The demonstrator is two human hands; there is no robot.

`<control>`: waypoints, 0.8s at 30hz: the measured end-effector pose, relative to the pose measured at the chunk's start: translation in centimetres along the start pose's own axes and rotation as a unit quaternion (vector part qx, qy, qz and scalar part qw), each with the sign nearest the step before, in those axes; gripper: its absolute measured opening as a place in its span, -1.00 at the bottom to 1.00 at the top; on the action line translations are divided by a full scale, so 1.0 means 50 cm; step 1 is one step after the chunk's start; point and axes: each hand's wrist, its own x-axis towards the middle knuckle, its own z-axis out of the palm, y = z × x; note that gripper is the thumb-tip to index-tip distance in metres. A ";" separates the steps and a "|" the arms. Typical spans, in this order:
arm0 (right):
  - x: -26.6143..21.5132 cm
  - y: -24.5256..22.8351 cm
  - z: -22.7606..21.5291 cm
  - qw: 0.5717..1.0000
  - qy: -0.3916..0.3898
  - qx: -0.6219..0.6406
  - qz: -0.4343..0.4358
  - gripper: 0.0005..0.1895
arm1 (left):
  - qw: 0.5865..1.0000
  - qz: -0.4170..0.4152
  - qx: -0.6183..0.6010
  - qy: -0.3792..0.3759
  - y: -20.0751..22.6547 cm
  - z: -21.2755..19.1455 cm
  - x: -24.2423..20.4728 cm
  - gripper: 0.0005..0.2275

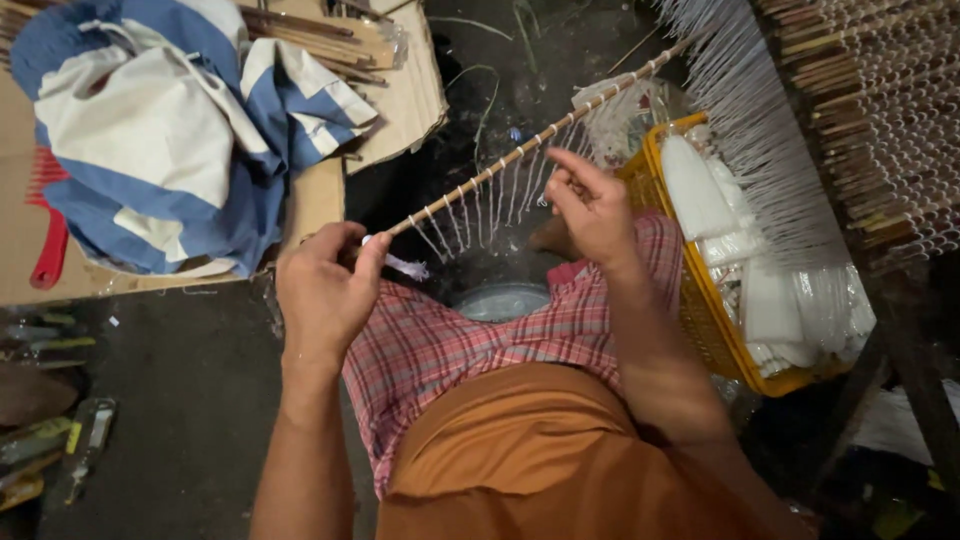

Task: Tying and knotting white strings onto a wooden stick to create a net-like structure

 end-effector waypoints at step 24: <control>-0.028 -0.039 0.074 0.993 -0.106 -0.026 -0.043 -0.68 | 1.000 -0.010 -0.020 -0.011 0.006 0.003 -0.002 -0.80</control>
